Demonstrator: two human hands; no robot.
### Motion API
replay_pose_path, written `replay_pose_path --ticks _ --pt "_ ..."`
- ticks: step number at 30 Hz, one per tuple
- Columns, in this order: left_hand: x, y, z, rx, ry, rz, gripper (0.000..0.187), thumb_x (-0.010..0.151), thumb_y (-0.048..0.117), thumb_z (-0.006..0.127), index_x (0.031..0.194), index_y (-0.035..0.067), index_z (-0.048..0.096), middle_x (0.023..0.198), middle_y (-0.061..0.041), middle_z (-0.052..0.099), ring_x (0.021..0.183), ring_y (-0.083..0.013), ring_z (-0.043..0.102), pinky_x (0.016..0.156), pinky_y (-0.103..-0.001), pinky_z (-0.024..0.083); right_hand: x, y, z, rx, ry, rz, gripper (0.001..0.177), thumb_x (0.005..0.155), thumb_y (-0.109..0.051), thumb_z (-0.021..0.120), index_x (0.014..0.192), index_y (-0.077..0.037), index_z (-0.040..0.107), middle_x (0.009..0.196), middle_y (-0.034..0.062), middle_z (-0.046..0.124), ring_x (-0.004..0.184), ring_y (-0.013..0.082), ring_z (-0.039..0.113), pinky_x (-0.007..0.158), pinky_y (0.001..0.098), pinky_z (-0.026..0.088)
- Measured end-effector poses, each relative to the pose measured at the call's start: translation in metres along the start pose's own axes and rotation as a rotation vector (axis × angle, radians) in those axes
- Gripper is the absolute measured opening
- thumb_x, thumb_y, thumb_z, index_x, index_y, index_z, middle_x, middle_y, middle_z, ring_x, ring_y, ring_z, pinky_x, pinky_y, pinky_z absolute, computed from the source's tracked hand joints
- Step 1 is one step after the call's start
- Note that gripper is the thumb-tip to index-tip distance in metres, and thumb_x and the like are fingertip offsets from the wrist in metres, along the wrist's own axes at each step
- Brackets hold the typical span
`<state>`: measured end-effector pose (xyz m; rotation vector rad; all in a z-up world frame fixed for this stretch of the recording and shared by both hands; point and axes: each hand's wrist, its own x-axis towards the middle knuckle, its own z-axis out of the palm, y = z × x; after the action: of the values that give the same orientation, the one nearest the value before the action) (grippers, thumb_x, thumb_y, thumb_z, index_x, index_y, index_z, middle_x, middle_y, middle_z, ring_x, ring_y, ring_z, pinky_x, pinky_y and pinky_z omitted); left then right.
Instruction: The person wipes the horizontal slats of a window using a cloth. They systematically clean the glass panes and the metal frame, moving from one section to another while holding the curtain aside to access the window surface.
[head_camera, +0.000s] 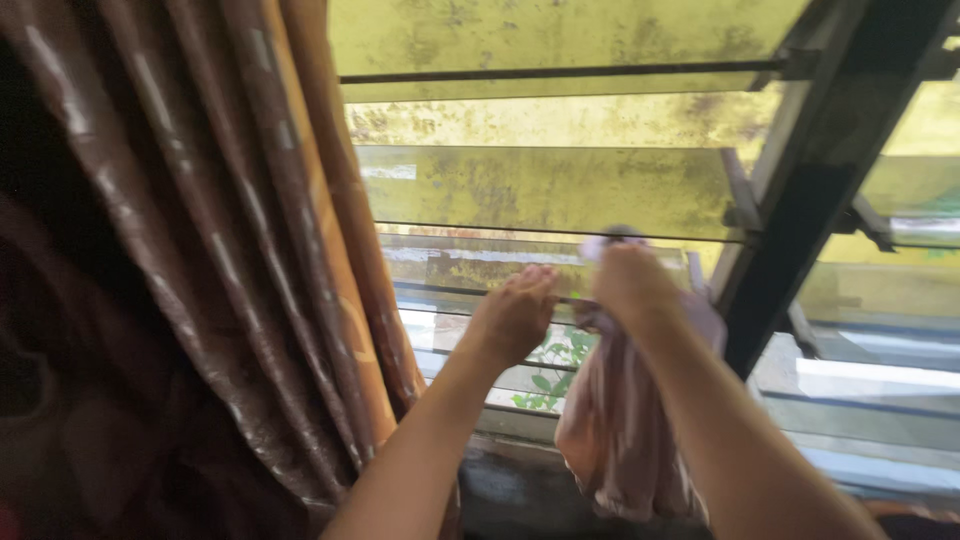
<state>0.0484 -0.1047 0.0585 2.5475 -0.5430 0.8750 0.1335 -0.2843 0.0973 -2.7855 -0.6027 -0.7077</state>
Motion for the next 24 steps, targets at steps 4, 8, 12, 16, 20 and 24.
replay_pose_path --ticks 4,8,12,16,20,24 --pt "-0.003 -0.007 -0.018 0.002 0.022 -0.015 0.064 0.099 0.04 0.058 0.142 -0.008 0.049 0.148 -0.028 0.051 0.142 -0.0378 0.046 0.118 -0.043 0.037 -0.028 -0.029 0.009 0.062 0.026 -0.208 0.023 0.087 -0.02 0.059 0.091 -0.002 0.073 0.097 0.0229 0.074 0.091 0.0379 0.074 0.085 0.0484 0.059" --pt "-0.019 -0.018 -0.047 0.094 0.048 -0.246 0.099 0.081 0.062 0.067 0.145 -0.009 0.041 0.151 -0.03 0.041 0.145 -0.0398 0.033 0.115 -0.044 0.029 -0.054 -0.004 -0.03 0.152 -0.079 0.012 0.026 0.091 -0.024 0.057 0.096 -0.003 0.07 0.097 0.0228 0.074 0.092 0.0395 0.071 0.084 0.0517 0.057" --pt "-0.031 -0.024 -0.045 0.25 -0.04 -0.294 0.103 0.091 0.073 0.053 0.143 -0.015 0.039 0.152 -0.031 0.04 0.149 -0.038 0.032 0.121 -0.045 0.026 -0.015 -0.003 -0.029 0.16 -0.086 0.144 0.028 0.1 -0.025 0.055 0.098 -0.001 0.07 0.102 0.0258 0.071 0.086 0.0371 0.077 0.085 0.0485 0.06" --pt "-0.032 -0.027 -0.04 0.272 0.001 -0.263 0.102 0.091 0.075 0.048 0.142 -0.014 0.042 0.151 -0.029 0.044 0.147 -0.0369 0.035 0.119 -0.043 0.029 -0.033 -0.028 -0.01 0.15 -0.044 -0.102 0.027 0.095 -0.024 0.056 0.093 -0.001 0.07 0.098 0.0253 0.073 0.09 0.0395 0.074 0.084 0.0484 0.059" --pt "-0.035 -0.029 -0.04 0.281 0.043 -0.24 0.104 0.09 0.076 0.047 0.141 -0.014 0.044 0.15 -0.028 0.046 0.146 -0.0352 0.038 0.118 -0.041 0.03 -0.05 -0.002 -0.023 0.161 -0.058 -0.006 0.025 0.092 -0.024 0.058 0.092 -0.002 0.071 0.093 0.0232 0.073 0.088 0.0406 0.072 0.082 0.0522 0.057" --pt "-0.034 -0.025 -0.046 0.305 -0.029 -0.283 0.105 0.088 0.077 0.05 0.143 -0.012 0.043 0.151 -0.027 0.045 0.146 -0.0347 0.039 0.118 -0.041 0.033 -0.002 -0.004 -0.008 0.044 -0.016 -0.022 0.025 0.093 -0.023 0.06 0.092 -0.001 0.074 0.09 0.0237 0.074 0.086 0.0359 0.074 0.084 0.047 0.06"
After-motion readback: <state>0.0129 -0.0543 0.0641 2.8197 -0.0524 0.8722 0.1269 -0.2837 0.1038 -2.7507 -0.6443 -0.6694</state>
